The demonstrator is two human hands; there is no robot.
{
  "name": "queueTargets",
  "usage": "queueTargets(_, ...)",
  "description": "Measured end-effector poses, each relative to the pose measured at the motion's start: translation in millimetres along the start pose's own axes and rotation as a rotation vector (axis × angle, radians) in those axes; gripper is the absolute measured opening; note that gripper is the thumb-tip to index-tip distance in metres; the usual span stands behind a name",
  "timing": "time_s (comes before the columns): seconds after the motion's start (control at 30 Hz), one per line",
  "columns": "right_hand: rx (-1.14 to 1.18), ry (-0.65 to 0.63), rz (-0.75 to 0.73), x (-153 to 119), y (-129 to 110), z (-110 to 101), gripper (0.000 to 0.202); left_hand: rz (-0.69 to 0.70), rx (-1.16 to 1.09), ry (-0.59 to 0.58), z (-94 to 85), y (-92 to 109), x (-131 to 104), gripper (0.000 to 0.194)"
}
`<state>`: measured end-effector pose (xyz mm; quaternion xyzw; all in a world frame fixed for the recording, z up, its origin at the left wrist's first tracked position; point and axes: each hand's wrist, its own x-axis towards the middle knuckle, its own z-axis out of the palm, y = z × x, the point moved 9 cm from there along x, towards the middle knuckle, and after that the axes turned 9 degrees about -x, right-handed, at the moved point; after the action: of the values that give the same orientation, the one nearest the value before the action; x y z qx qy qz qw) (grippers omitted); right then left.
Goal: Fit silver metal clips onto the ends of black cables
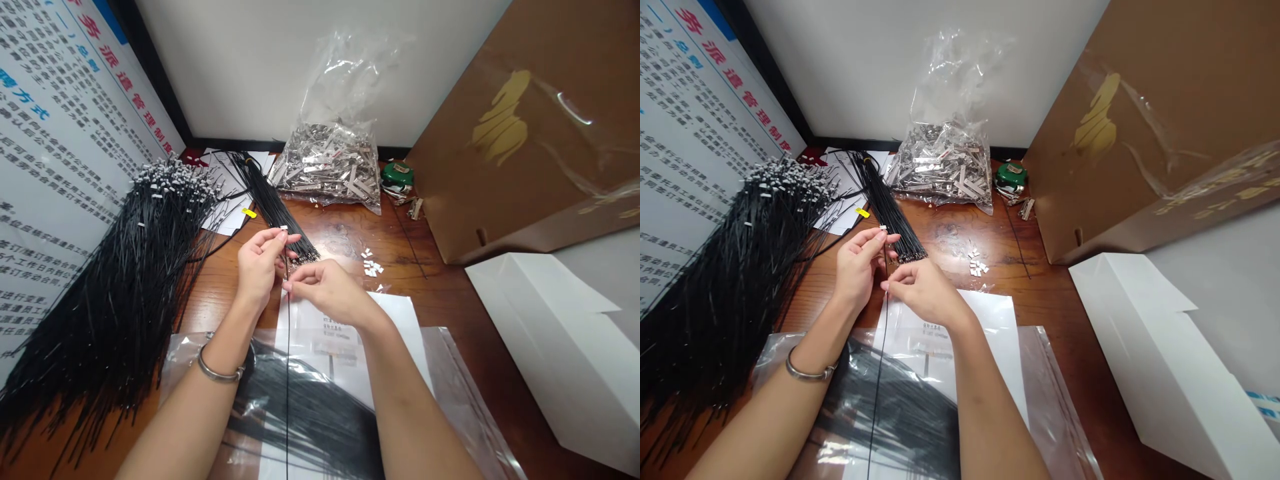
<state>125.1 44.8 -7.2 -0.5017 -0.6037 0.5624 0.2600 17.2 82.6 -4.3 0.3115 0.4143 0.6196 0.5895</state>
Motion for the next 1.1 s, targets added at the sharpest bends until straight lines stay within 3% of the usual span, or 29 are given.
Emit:
queueTargets(0.1,0.012,-0.106,0.006,-5.1,-4.9,7.2,0.019,0.019,-0.033,0.07,-6.4,3.5,1.3,0.029)
queueTargets(0.17,0.093,-0.086,-0.001,-6.3,-8.2,3.5,0.018,0.016,-0.047,0.075,-6.9,3.4,1.2,0.027)
queueTargets(0.3,0.374,0.212,-0.066,-4.1,-7.4,-28.7,0.022,0.052,0.027,-0.034,4.0,5.0,-3.1,0.025)
queueTargets(0.4,0.503,0.507,-0.06,-7.0,9.1,-58.8,0.027,0.066,0.102,-0.19,20.4,3.3,-10.8,0.028)
queueTargets(0.47,0.536,0.634,-0.051,-10.0,19.5,-72.3,0.03,0.027,0.112,-0.296,31.2,-1.3,-16.8,0.035)
queueTargets(0.57,0.525,0.687,-0.029,-11.9,25.6,-78.4,0.034,-0.046,0.109,-0.431,43.9,-7.5,-25.6,0.043)
queueTargets(0.67,0.509,0.667,0.005,-12.9,21.1,-73.0,0.036,-0.074,0.109,-0.482,46.5,-7.9,-28.2,0.026)
queueTargets(0.8,0.464,0.663,0.022,-14.8,11.8,-66.0,0.039,0.015,-0.004,-0.314,20.9,10.5,-11.3,0.028)
queueTargets(0.93,0.192,0.79,-0.014,-20.6,9.9,-73.6,0.029,0.277,-0.15,0.083,-38.8,51.2,7.8,0.028)
queueTargets(1.0,-0.033,0.844,-0.008,-23.1,9.5,-76.6,0.021,0.32,-0.204,0.214,-60.2,60.2,10.9,0.03)
queueTargets(1.1,-0.354,0.798,0.024,-19.9,7.3,-71.8,0.014,0.249,-0.272,0.256,-65.7,53.1,13.9,0.039)
